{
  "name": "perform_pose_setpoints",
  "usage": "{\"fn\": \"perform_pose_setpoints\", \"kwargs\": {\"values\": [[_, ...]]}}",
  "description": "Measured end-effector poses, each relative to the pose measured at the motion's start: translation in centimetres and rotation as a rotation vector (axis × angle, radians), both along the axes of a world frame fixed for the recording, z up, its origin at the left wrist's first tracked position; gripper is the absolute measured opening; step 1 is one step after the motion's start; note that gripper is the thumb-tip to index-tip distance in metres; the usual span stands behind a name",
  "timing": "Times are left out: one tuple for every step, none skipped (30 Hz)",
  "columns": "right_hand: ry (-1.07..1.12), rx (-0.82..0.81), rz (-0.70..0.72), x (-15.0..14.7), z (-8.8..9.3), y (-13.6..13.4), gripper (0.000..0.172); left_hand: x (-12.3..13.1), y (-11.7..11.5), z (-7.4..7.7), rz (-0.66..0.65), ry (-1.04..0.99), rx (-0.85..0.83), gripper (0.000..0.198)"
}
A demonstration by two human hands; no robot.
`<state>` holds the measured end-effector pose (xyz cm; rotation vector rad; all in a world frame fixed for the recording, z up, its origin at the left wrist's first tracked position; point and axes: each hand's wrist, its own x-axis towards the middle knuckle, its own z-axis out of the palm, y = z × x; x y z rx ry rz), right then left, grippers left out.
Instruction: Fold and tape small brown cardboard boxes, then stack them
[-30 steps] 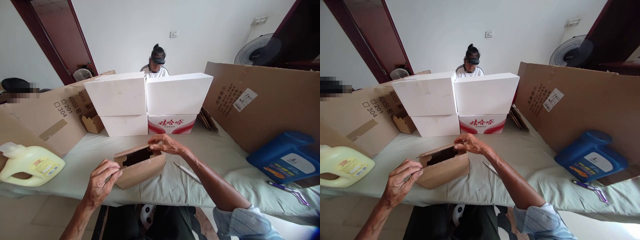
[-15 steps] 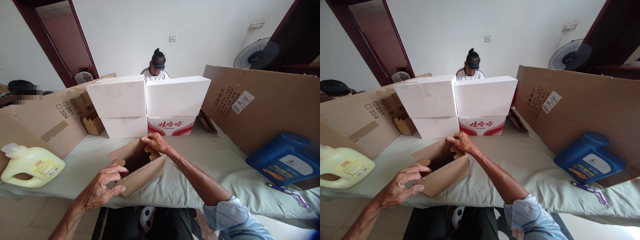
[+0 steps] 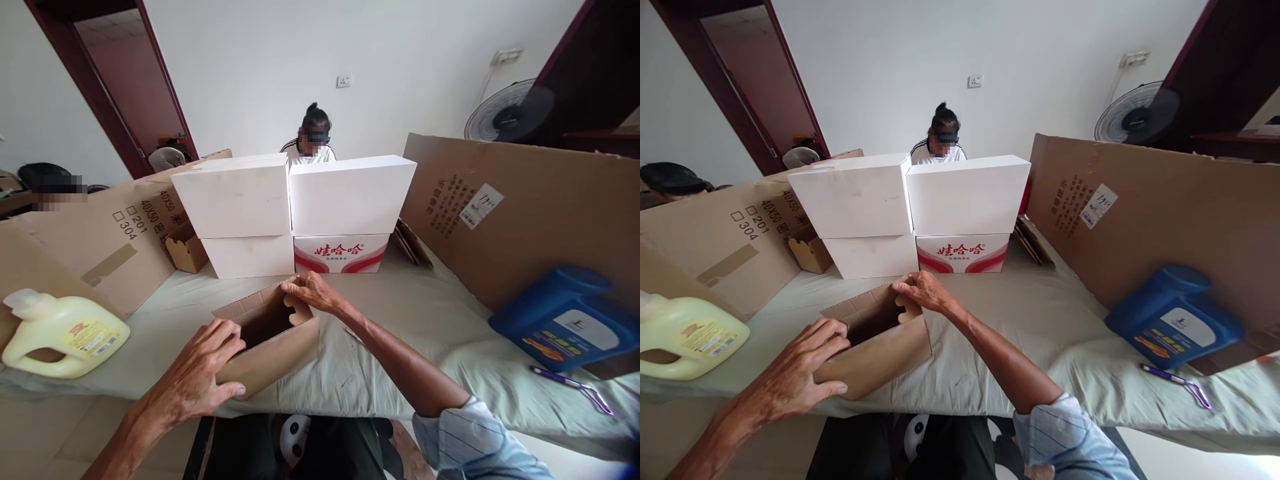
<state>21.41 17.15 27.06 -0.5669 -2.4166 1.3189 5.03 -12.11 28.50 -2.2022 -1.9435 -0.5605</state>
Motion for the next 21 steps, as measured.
{"fn": "perform_pose_setpoints", "kwargs": {"values": [[-0.024,0.013,0.019,0.2,0.1,-0.1,0.068,-0.2,-0.1,-0.3,0.003,-0.012,0.017,0.05],[-0.048,0.025,0.046,0.3,0.1,-0.2,0.068,-0.4,-0.2,-0.6,0.002,-0.022,0.025,0.049],[-0.065,0.029,0.08,0.4,0.3,-0.3,0.068,-0.5,-0.1,-0.8,0.001,-0.03,0.02,0.048],[-0.074,0.019,0.111,0.5,0.5,-0.4,0.065,-0.5,0.0,-0.9,0.003,-0.033,0.005,0.046],[-0.081,0.004,0.129,0.5,0.7,-0.4,0.063,-0.5,0.2,-1.0,0.01,-0.029,-0.011,0.045],[-0.092,-0.01,0.13,0.5,0.9,-0.5,0.061,-0.3,0.4,-1.0,0.022,-0.014,-0.019,0.044],[-0.109,-0.016,0.114,0.4,1.1,-0.7,0.063,-0.1,0.6,-1.0,0.036,0.014,-0.015,0.043],[-0.136,-0.001,0.081,0.4,1.4,-0.9,0.067,0.2,0.8,-1.0,0.05,0.052,-0.001,0.042],[-0.178,0.041,0.03,0.3,1.6,-1.3,0.07,0.5,0.9,-1.0,0.06,0.095,0.022,0.042],[-0.228,0.101,-0.026,0.3,1.8,-1.7,0.071,0.7,0.9,-1.0,0.069,0.137,0.045,0.041],[-0.278,0.162,-0.075,0.4,2.0,-2.1,0.069,1.0,0.9,-1.0,0.078,0.173,0.066,0.04],[-0.32,0.211,-0.117,0.5,2.2,-2.5,0.065,1.3,0.7,-1.0,0.087,0.199,0.084,0.038],[-0.351,0.242,-0.149,0.8,2.3,-3.0,0.061,1.5,0.5,-1.1,0.094,0.214,0.102,0.036],[-0.374,0.254,-0.166,1.3,2.4,-3.3,0.055,1.8,0.1,-1.2,0.097,0.215,0.12,0.033],[-0.381,0.249,-0.173,1.8,2.5,-3.6,0.05,2.0,-0.4,-1.3,0.095,0.2,0.136,0.031],[-0.368,0.235,-0.17,2.5,2.5,-3.8,0.045,2.2,-0.9,-1.4,0.084,0.172,0.149,0.028],[-0.336,0.21,-0.157,3.3,2.4,-4.0,0.04,2.5,-1.6,-1.6,0.069,0.136,0.16,0.026],[-0.286,0.168,-0.127,4.1,2.4,-4.1,0.036,2.7,-2.3,-1.8,0.052,0.098,0.172,0.024],[-0.224,0.11,-0.084,5.0,2.3,-4.1,0.034,2.9,-3.0,-2.1,0.039,0.065,0.186,0.024],[-0.159,0.04,-0.031,5.9,2.2,-4.1,0.033,3.1,-3.7,-2.4,0.034,0.039,0.204,0.026],[-0.105,-0.034,0.028,6.7,2.1,-4.1,0.034,3.3,-4.4,-2.7,0.034,0.025,0.228,0.029]]}}
